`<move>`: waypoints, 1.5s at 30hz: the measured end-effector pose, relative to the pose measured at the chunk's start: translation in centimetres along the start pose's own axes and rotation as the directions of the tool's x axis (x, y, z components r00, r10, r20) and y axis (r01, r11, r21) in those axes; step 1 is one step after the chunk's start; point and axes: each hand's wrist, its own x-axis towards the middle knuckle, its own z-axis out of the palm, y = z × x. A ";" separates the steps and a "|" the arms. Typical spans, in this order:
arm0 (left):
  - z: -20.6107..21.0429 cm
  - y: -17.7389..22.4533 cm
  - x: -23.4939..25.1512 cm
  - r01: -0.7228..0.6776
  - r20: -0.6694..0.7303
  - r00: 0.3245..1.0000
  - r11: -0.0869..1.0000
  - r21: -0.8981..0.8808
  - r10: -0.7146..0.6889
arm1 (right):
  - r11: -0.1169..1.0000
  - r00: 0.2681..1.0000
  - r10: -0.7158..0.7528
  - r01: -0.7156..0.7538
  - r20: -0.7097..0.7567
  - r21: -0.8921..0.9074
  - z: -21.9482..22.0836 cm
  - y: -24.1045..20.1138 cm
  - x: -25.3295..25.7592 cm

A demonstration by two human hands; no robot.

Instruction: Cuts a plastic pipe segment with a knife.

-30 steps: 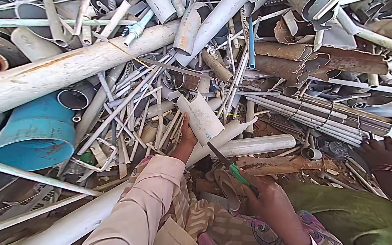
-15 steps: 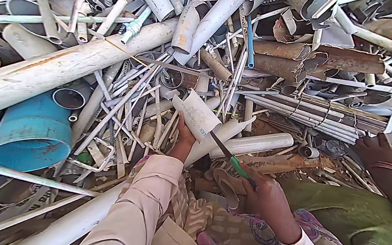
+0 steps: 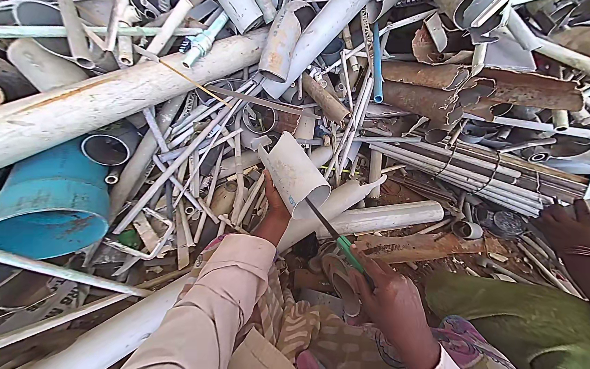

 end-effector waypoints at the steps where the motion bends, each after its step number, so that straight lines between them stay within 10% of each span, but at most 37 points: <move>1: -0.2 0.0 0.0 0.013 -0.007 1.000 1.000 -0.001 -0.013 | 0.998 1.000 0.010 -0.012 -0.028 -0.055 0.1 -0.1 0.1; 9: 2.8 0.7 -0.6 0.102 -0.262 0.963 0.986 0.130 -0.065 | 0.990 1.000 -0.006 0.002 -0.029 -0.142 0.6 -0.7 0.2; 12: 0.9 -0.5 -0.4 0.043 -0.077 0.996 0.999 0.034 -0.040 | 0.991 1.000 -0.002 0.003 0.009 -0.134 0.6 -0.9 0.4; 33: 0.5 -1.0 -0.5 0.072 -0.121 0.991 0.985 0.154 -0.053 | 0.984 0.914 0.065 -0.126 0.401 0.127 0.1 -1.5 3.0; 45: 0.2 -1.1 -0.5 0.103 -0.091 0.992 0.983 0.151 -0.090 | 0.971 0.808 0.233 -0.220 0.542 -0.089 0.1 -1.8 5.0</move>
